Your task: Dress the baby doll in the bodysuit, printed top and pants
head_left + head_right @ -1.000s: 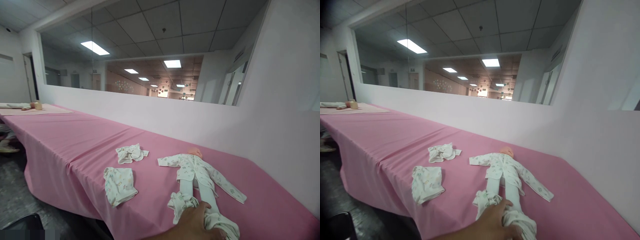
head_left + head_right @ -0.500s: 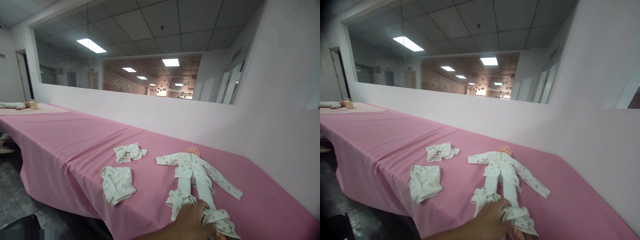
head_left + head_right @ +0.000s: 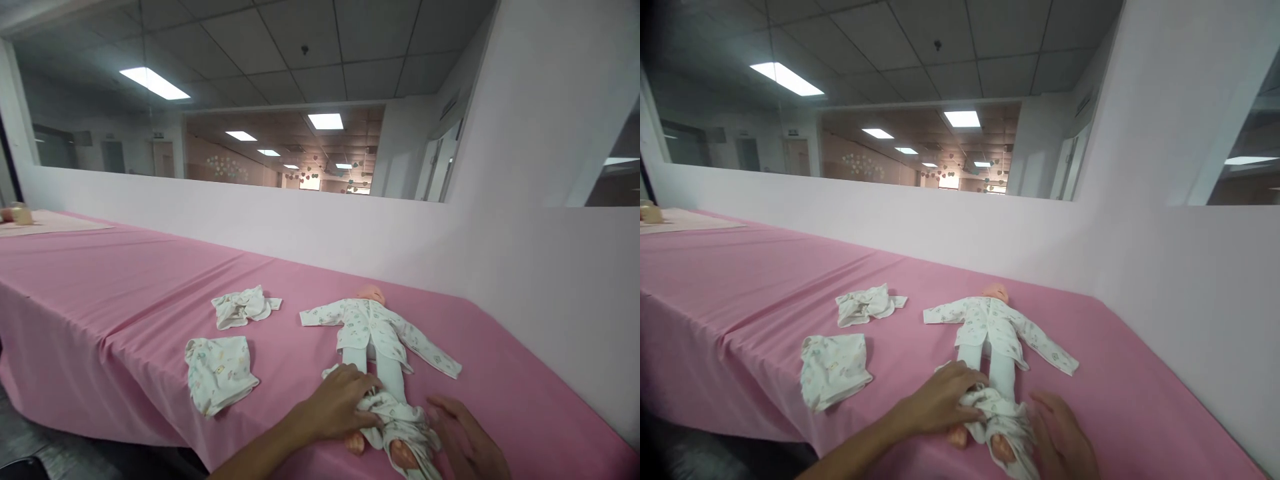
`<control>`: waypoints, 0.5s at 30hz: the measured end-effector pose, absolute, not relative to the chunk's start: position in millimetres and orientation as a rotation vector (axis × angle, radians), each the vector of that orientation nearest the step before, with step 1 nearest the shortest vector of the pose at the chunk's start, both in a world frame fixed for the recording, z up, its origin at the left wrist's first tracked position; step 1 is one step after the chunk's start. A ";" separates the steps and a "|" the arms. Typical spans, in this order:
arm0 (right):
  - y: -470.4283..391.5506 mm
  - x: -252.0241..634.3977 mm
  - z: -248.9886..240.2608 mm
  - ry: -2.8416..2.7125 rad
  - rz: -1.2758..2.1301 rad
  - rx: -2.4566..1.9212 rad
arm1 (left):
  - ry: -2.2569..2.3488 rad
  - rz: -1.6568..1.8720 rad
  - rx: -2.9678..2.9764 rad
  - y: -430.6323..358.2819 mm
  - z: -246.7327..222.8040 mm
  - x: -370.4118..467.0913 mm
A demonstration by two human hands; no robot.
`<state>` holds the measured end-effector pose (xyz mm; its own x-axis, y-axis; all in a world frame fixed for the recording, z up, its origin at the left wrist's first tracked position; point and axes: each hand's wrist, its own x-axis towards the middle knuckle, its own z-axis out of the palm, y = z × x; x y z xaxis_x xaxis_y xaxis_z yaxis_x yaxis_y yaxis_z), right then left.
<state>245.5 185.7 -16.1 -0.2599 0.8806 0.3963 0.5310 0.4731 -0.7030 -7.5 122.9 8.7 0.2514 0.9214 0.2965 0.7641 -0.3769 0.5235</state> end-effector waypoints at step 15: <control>202.1 191.1 34.3 -2.437 1.245 -1.018 | 1.546 0.500 2.345 125.6 50.6 -59.2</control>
